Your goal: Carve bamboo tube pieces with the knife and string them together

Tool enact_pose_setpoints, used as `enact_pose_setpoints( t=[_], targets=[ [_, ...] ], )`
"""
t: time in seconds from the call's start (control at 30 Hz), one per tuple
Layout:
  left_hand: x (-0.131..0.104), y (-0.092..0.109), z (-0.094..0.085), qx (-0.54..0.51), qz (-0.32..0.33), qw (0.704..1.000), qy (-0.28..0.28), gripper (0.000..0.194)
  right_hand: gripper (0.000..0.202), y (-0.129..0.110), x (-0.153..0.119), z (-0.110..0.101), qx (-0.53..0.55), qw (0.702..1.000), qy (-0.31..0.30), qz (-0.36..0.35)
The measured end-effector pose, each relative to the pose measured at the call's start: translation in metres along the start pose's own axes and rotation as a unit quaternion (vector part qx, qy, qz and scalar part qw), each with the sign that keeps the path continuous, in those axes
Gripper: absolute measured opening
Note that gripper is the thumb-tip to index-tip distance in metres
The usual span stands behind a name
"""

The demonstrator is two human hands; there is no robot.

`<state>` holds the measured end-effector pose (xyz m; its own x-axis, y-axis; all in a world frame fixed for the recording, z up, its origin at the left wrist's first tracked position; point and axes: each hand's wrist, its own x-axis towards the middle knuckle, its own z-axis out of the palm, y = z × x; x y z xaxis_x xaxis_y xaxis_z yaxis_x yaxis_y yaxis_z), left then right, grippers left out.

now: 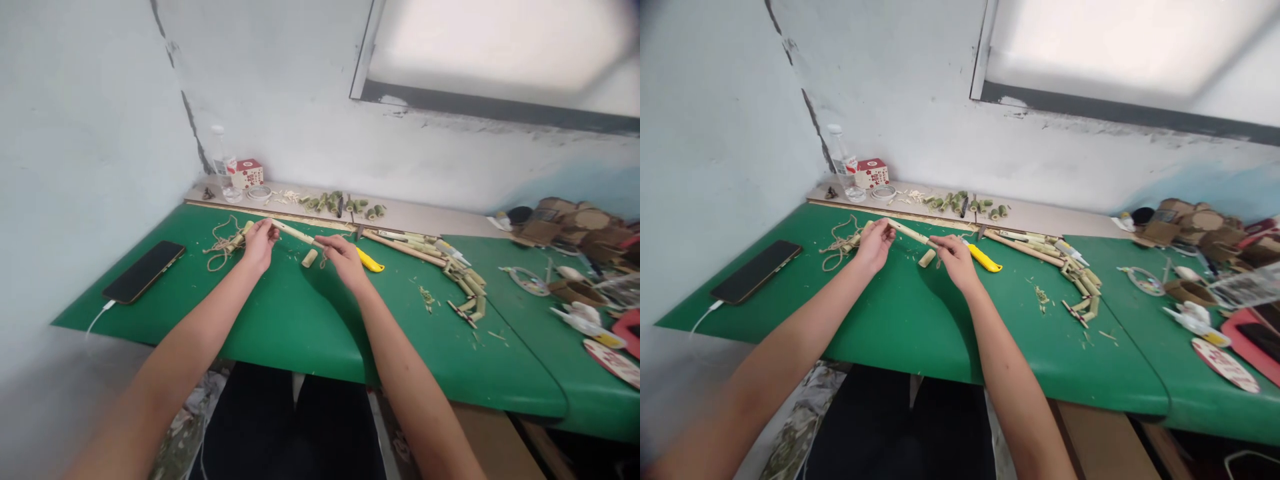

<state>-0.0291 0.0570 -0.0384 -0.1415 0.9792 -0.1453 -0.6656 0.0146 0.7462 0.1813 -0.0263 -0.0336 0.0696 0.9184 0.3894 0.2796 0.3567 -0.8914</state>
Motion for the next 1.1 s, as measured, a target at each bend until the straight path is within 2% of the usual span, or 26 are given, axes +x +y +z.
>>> enact_pose_setpoints(
  t=[0.27, 0.47, 0.63, 0.77, 0.93, 1.0, 1.1],
  targets=[
    [0.003, 0.0, -0.002, -0.002, -0.004, 1.0, 0.008, 0.026, 0.027, -0.006, -0.001, -0.001, 0.04, 0.988, 0.149, 0.001],
    [0.003, 0.0, -0.002, -0.007, -0.007, 1.0, 0.017, 0.024, 0.031, -0.01, -0.002, -0.001, 0.017, 0.975, 0.219, -0.026],
    [0.005, 0.001, -0.002, -0.019, -0.014, 0.999, 0.032, 0.02, 0.035, -0.005, 0.0, -0.008, 0.036, 0.941, 0.334, -0.037],
    [0.008, 0.001, -0.005, -0.015, -0.012, 0.999, 0.027, 0.024, 0.037, 0.01, 0.009, -0.022, 0.11, 0.907, 0.407, -0.013],
    [0.006, 0.002, -0.005, -0.011, -0.016, 1.0, 0.025, 0.027, 0.034, 0.023, 0.016, -0.03, 0.243, 0.888, 0.378, 0.095],
    [0.005, 0.003, -0.003, -0.016, -0.018, 0.999, 0.031, 0.025, 0.032, 0.021, 0.015, -0.028, 0.276, 0.893, 0.33, 0.131],
    [0.002, 0.005, -0.001, -0.02, -0.018, 0.999, 0.039, 0.022, 0.029, 0.014, 0.011, -0.022, 0.298, 0.914, 0.222, 0.164]
  ],
)
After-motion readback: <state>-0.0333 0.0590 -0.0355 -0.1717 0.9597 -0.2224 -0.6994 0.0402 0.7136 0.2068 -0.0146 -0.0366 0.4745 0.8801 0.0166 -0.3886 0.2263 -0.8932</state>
